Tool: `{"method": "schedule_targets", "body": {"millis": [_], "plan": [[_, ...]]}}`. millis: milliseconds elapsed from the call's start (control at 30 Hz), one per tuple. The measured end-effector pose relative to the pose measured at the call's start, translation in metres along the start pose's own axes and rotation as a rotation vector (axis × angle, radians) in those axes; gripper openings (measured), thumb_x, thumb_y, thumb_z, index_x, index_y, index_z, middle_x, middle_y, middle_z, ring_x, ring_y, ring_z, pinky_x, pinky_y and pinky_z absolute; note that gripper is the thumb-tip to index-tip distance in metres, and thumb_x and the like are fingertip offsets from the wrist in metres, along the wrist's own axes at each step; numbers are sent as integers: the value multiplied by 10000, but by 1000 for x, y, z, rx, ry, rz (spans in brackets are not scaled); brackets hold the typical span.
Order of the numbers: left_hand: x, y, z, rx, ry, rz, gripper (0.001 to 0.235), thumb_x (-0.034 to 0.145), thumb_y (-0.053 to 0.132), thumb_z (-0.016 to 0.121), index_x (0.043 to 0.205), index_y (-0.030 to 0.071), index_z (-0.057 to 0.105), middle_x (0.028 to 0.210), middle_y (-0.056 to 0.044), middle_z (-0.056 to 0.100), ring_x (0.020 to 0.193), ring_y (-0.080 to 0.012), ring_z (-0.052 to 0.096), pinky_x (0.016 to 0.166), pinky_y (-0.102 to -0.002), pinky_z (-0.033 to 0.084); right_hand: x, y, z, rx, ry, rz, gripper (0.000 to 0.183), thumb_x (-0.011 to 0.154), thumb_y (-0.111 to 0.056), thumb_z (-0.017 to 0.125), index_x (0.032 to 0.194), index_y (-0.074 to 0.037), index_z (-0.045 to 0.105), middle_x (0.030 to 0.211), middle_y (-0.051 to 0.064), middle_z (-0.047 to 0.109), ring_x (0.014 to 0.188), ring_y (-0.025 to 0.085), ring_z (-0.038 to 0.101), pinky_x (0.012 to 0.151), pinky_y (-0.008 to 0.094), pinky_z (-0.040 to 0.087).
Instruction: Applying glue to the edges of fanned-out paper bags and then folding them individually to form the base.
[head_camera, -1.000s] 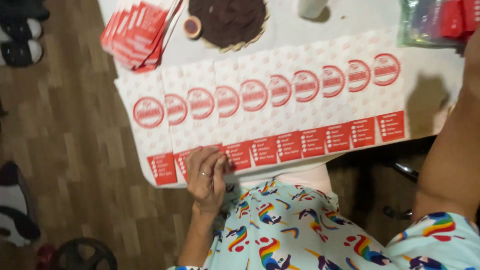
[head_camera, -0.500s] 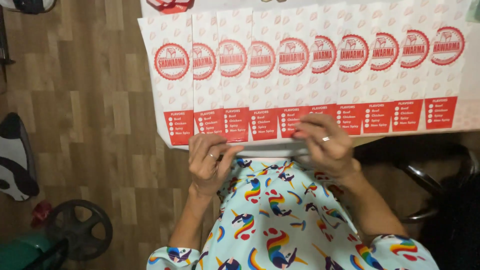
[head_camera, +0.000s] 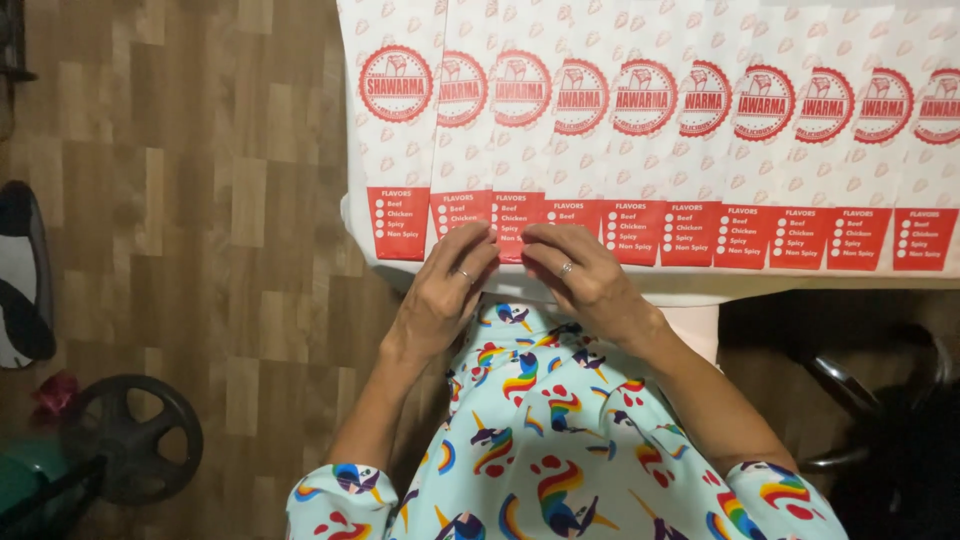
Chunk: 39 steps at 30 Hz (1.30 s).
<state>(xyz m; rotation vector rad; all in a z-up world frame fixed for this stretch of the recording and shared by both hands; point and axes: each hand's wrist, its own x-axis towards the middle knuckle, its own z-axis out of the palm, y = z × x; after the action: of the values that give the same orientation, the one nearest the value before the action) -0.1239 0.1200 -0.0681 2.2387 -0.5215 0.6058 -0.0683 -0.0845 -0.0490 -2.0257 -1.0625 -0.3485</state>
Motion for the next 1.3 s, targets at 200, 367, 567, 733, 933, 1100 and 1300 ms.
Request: {"method": "schedule_targets", "body": {"millis": [200,367,567,733,933,1100,1300], "plan": [[1,-10,-4,-45,-6,13,195,954,42,693,1141,-16,682,1243,-213,644,1174,-397,654,1037,-505,527,-7,3,2,22,-67,85,180,926,15,711,1105,18,722,1165,209,702,1024,391,705,869,490,592],[4,-16,-12,-28,14,28,188,967,54,688,1139,-21,682,1252,-225,634,1160,-400,658,1039,-504,523,-6,4,0,34,-74,90,169,933,-6,717,1101,5,731,1153,186,712,1030,369,709,877,459,595],[-3,-18,-4,-64,6,28,200,937,97,730,1109,0,701,1270,-218,630,1184,-387,655,1072,-503,510,-4,3,-1,28,-76,109,184,903,3,755,1086,4,740,1122,185,721,1028,356,716,878,452,601],[-7,-20,4,-84,-9,36,132,938,65,714,1044,-14,714,1260,-231,641,1179,-389,663,1068,-504,513,1,1,-2,31,-32,82,127,919,21,733,1046,19,739,1091,189,728,978,363,724,827,450,608],[-5,-21,5,-98,13,49,103,960,58,679,985,-38,709,1265,-254,637,1162,-398,672,1077,-513,509,1,2,1,-14,20,-33,54,948,25,704,986,38,740,1059,211,727,905,369,725,783,445,614],[-14,-24,13,-34,54,90,112,960,90,693,973,-15,728,1289,-231,650,1153,-353,693,1121,-505,481,7,2,0,3,95,-152,80,965,46,660,936,82,725,1016,253,734,840,393,726,736,477,607],[-23,-27,19,32,71,165,138,992,75,611,990,-18,712,1310,-274,634,1206,-383,655,1115,-536,493,-10,8,11,-50,173,-188,146,975,-7,657,878,54,748,1044,236,738,874,390,721,739,494,590]]}}
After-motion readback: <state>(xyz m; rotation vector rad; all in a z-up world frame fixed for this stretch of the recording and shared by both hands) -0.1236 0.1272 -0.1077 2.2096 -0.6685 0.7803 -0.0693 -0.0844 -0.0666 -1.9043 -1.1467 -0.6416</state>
